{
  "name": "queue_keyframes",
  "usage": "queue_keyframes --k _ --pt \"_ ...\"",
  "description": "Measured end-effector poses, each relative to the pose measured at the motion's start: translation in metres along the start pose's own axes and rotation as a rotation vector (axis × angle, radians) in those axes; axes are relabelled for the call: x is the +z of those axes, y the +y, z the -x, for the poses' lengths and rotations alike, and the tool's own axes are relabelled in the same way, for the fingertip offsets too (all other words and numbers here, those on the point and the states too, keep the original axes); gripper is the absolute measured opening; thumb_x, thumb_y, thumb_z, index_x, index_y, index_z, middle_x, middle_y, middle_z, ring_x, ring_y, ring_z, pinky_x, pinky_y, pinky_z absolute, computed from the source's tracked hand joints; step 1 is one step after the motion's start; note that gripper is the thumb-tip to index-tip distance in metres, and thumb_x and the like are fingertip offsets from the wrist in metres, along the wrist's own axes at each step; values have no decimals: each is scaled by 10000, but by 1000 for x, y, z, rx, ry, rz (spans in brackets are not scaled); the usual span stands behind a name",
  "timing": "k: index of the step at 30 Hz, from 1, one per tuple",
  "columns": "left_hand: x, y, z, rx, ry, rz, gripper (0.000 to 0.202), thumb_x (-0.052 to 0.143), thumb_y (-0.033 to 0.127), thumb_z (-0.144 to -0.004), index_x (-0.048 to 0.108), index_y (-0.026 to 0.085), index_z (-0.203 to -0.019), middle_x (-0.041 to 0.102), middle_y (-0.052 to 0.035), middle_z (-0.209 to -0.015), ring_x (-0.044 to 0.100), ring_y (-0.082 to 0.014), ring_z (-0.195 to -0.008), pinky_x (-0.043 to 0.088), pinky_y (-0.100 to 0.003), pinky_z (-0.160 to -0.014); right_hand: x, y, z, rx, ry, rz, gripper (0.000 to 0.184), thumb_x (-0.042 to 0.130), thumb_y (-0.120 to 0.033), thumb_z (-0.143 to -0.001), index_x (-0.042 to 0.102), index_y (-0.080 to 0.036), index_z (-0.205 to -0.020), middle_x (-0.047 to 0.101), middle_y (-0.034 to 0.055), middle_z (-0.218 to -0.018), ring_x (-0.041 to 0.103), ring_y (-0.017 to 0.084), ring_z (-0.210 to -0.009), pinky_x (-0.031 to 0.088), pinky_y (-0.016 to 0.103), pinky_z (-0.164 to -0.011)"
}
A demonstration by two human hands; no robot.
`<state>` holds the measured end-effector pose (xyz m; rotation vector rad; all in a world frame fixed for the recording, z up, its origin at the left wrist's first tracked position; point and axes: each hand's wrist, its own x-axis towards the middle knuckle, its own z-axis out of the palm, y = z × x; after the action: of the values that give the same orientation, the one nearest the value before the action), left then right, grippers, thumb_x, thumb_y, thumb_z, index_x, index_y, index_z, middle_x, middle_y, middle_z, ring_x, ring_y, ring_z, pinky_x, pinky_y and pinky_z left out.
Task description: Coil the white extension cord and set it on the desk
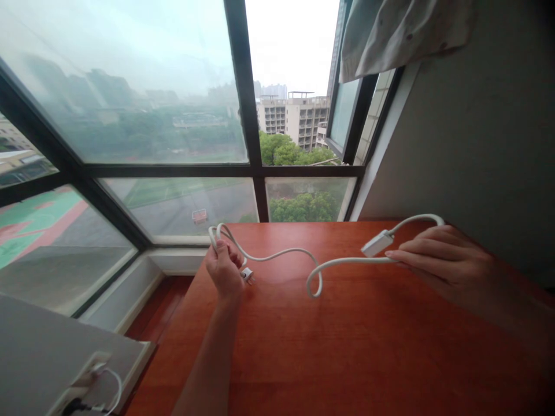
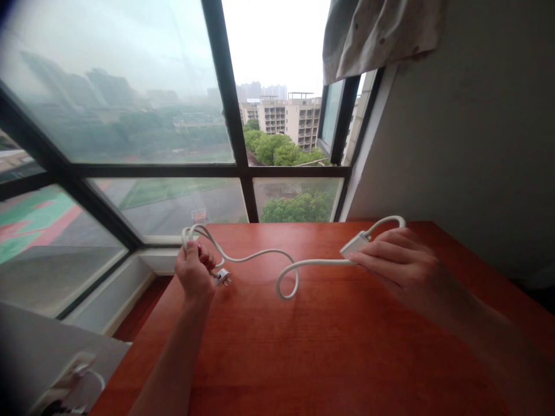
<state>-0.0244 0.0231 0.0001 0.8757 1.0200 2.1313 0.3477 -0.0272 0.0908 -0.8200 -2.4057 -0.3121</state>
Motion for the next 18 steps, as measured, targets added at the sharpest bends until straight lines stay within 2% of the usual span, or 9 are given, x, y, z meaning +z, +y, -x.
queue_keyframes --k 6,18 --pt "-1 -3 0 2 -3 10 333 544 392 -860 375 193 -653 292 101 -473 224 -41 -359 197 -155 -343 11 17 14 1 -16 75 288 571 -122 -863 666 -248 -1104 705 35 -934 589 206 -859 432 382 -831" --pt "1 -3 3 -12 -8 29 379 576 433 -840 359 192 -644 280 104 -485 226 -37 -364 185 -157 -344 33 38 31 37 -41 104 190 585 -183 -871 710 -256 -992 715 36 -923 625 194 -854 449 359 -833"
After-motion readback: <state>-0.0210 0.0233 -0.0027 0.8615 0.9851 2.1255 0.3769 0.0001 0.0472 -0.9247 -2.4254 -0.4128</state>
